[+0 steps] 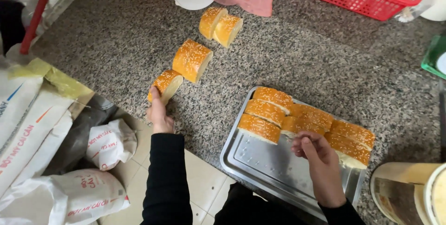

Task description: Applying filling to sliced bread rolls by dipping them into a bowl and then arranging them on a metal tray.

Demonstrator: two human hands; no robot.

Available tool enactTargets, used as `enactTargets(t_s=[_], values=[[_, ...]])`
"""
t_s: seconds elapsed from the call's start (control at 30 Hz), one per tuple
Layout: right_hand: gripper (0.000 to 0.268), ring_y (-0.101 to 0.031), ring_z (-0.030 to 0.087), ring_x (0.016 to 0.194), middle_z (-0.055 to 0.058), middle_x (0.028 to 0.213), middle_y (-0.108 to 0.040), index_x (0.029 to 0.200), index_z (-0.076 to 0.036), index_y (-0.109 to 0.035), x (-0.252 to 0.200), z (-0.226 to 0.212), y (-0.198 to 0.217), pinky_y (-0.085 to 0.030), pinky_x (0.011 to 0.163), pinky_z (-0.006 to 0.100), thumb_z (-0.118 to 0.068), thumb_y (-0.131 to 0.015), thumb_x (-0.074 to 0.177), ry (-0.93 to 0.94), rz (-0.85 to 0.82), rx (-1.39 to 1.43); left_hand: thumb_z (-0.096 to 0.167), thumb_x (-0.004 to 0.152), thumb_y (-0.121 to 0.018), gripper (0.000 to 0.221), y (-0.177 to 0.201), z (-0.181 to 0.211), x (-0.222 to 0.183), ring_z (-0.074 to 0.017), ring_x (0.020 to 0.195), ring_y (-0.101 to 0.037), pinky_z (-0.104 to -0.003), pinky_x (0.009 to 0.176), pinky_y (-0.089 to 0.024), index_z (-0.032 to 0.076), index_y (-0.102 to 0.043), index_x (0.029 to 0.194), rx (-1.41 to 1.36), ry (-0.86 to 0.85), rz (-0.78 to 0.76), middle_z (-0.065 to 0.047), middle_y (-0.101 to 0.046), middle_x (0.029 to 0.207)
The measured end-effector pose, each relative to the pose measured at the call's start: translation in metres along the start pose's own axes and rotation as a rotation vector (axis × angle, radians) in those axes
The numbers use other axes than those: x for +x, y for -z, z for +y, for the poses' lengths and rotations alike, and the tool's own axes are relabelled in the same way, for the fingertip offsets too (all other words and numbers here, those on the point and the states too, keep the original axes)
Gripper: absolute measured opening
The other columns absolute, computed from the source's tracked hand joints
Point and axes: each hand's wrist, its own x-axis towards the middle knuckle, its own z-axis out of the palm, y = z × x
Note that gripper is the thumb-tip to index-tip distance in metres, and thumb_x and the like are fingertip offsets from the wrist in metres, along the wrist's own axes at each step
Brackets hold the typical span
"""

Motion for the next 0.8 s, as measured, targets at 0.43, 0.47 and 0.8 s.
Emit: enactTargets(t_s=[0.43, 0.47, 0.8], values=[[0.022, -0.076, 0.028, 0.098, 0.014, 0.109, -0.081, 0.126, -0.004, -0.077, -0.001, 0.008, 0.02, -0.06, 0.094, 0.042, -0.015, -0.06, 0.118, -0.021, 0.023, -0.003, 0.024, 0.086, -0.099, 0.073, 0.001, -0.005, -0.015, -0.0163, 0.112, -0.067, -0.034, 0.105, -0.061, 0.018, -0.038, 0.126, -0.198, -0.521, 0.036, -0.011, -0.055, 0.131], [0.023, -0.076, 0.027, 0.097, 0.014, 0.106, -0.081, 0.127, -0.004, -0.078, -0.001, 0.01, 0.021, -0.06, 0.094, 0.041, -0.015, -0.06, 0.118, -0.016, 0.012, 0.002, 0.022, 0.091, -0.098, 0.068, 0.013, -0.001, -0.03, -0.0163, 0.113, -0.068, -0.032, 0.104, -0.062, 0.019, -0.039, 0.125, -0.221, -0.608, -0.051, -0.012, -0.057, 0.132], [0.036, -0.084, 0.023, 0.11, 0.012, 0.125, -0.084, 0.14, -0.005, -0.073, -0.008, 0.001, 0.039, -0.067, 0.098, 0.035, -0.018, -0.071, 0.106, 0.109, -0.378, -0.012, 0.024, 0.088, -0.083, 0.065, 0.057, -0.01, -0.26, -0.0256, 0.139, -0.062, -0.045, 0.122, -0.044, 0.018, -0.067, 0.15, -0.126, -0.27, -0.782, -0.01, -0.073, 0.154]])
